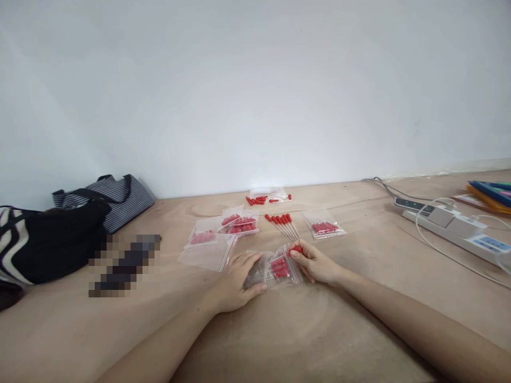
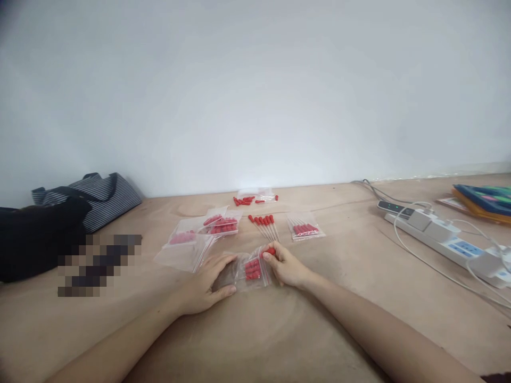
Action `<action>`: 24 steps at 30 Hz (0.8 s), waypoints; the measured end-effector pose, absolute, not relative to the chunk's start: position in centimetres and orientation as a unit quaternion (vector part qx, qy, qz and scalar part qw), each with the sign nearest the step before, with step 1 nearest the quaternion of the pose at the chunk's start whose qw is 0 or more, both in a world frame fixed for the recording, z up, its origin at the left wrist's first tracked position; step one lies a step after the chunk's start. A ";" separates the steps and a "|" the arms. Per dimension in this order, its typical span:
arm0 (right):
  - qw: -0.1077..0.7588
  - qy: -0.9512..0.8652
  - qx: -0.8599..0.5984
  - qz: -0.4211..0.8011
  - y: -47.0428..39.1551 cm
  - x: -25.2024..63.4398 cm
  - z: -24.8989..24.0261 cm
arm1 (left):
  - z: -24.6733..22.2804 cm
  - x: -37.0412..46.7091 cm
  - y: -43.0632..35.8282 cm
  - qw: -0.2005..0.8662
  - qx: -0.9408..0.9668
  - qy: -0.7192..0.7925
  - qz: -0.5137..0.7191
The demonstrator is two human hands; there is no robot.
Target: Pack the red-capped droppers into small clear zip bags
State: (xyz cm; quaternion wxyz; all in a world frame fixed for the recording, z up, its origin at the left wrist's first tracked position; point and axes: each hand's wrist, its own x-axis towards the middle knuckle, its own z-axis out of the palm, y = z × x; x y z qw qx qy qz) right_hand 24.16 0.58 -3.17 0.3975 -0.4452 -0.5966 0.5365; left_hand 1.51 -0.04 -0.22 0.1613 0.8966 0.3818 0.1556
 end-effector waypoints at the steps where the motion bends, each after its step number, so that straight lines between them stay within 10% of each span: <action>1: 0.394 -0.597 -0.444 0.540 0.7 24.1 -3.2 | -0.2 1.5 -0.1 0.160 0.897 0.381 0.158; 24: 0.405 -0.580 -0.482 0.517 1.4 23.5 -3.7 | -0.1 1.5 0.0 0.171 0.895 0.387 0.143</action>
